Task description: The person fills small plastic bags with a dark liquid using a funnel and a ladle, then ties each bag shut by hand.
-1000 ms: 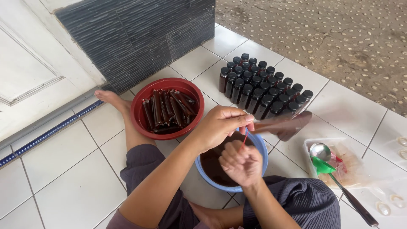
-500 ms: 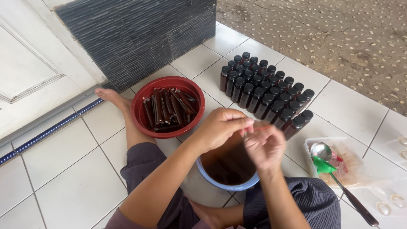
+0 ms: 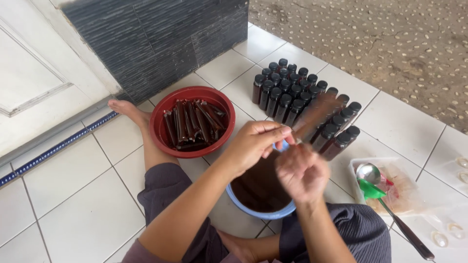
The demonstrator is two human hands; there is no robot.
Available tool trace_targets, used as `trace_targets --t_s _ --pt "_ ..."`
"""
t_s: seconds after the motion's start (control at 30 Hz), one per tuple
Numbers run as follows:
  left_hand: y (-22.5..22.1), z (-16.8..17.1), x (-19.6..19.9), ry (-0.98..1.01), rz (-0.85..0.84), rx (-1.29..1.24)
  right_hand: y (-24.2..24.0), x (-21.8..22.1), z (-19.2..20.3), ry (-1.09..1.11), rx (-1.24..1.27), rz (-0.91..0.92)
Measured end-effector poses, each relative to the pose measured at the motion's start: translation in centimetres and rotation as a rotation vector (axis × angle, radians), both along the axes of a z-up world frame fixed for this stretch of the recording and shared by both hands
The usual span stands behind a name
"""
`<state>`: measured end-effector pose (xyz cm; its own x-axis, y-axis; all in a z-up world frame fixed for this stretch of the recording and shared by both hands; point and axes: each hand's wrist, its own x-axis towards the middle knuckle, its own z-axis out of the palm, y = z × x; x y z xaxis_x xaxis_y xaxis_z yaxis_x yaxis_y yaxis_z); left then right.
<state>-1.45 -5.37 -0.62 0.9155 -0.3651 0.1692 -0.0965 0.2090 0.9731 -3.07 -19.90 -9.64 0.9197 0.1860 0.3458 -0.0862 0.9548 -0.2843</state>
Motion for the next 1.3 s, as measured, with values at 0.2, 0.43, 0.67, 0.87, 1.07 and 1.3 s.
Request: trace_targets --t_s 0.2,0.43,0.67,0.87,1.07,1.3 --pt "-1.3 0.1 -1.5 -0.024 0.114 0.051 -0.6 0.1 -3.2 0.025 -0.185 -0.094" --pt "-0.1 -4.3 -1.6 0.413 0.417 -0.193 -0.6 -0.3 -2.1 -0.236 -0.752 -0.806" --pt "-1.0 -8.0 -2.8 0.749 0.376 -0.351 -1.2 -1.6 -1.9 0.321 -0.284 -0.209" --pt "-0.2 -9.0 -3.8 0.903 0.401 -0.431 0.6 -3.4 -1.5 0.373 -0.349 -0.124" --pt "0.3 -6.9 -4.7 0.903 0.402 -0.456 1.9 -4.3 0.8 -0.38 -1.292 -0.854" --pt "1.4 -7.3 -5.3 0.922 0.471 -0.391 2.2 -3.0 0.4 -0.83 -1.43 -1.132"
